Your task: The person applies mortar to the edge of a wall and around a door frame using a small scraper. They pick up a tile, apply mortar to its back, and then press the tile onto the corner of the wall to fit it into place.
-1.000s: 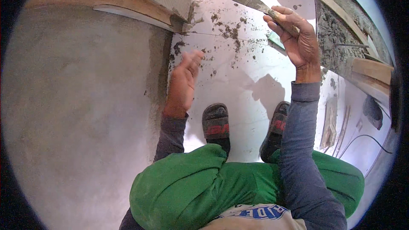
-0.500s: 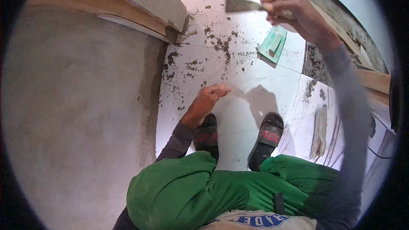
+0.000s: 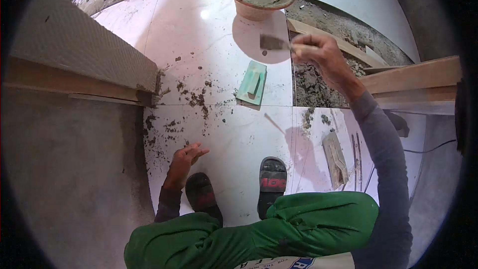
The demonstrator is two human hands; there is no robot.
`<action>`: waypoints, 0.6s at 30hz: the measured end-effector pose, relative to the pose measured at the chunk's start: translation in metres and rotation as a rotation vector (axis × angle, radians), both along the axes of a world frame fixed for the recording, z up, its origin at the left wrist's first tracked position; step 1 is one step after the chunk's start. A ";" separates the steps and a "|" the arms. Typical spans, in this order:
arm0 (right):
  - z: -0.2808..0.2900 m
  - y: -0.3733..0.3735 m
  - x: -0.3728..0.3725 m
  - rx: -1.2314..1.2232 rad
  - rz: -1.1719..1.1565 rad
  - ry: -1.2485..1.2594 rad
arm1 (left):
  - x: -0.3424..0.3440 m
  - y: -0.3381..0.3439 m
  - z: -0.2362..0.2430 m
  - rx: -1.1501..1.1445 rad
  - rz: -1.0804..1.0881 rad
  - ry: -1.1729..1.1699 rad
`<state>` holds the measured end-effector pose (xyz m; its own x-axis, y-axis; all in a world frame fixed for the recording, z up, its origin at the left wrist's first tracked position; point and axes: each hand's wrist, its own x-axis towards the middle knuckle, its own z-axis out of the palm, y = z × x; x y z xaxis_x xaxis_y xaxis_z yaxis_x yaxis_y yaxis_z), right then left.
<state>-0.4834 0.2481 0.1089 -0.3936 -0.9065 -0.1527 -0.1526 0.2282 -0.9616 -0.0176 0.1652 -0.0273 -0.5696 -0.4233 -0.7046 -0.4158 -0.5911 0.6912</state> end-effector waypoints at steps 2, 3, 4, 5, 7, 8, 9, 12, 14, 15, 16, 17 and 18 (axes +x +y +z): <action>-0.003 -0.030 0.002 -0.060 -0.050 0.111 | 0.001 0.003 -0.002 -0.015 -0.036 0.017; -0.006 -0.050 0.006 -0.160 -0.068 0.569 | 0.003 0.002 -0.001 -0.034 -0.061 0.036; -0.007 -0.071 0.006 -0.270 -0.088 1.020 | 0.006 -0.001 0.005 -0.051 -0.055 0.022; -0.014 -0.087 -0.002 -0.273 -0.089 1.022 | 0.003 0.000 0.007 -0.033 -0.087 0.006; -0.044 -0.108 -0.025 -0.336 -0.127 1.277 | -0.002 0.001 0.007 -0.014 -0.125 -0.001; -0.056 -0.111 -0.031 -0.336 -0.126 1.279 | 0.001 0.002 0.003 -0.033 -0.121 0.006; -0.065 -0.112 -0.035 -0.226 -0.047 1.360 | 0.002 0.001 0.003 -0.051 -0.117 0.010; -0.081 -0.101 -0.024 -0.130 0.068 1.488 | 0.013 -0.001 0.013 -0.043 -0.048 -0.010; -0.082 -0.090 -0.009 -0.169 0.067 1.499 | 0.025 -0.001 0.003 -0.036 0.016 -0.008; -0.083 -0.082 -0.005 -0.195 0.087 1.512 | 0.027 0.000 -0.003 -0.029 0.073 -0.001; -0.085 -0.074 -0.003 -0.189 0.089 1.513 | 0.029 0.003 -0.008 -0.024 0.070 0.001; -0.082 -0.066 -0.001 -0.198 0.151 1.434 | 0.025 0.003 -0.003 -0.012 0.033 -0.019; -0.082 -0.059 0.004 -0.207 0.210 1.352 | 0.021 0.003 0.000 -0.002 -0.004 -0.040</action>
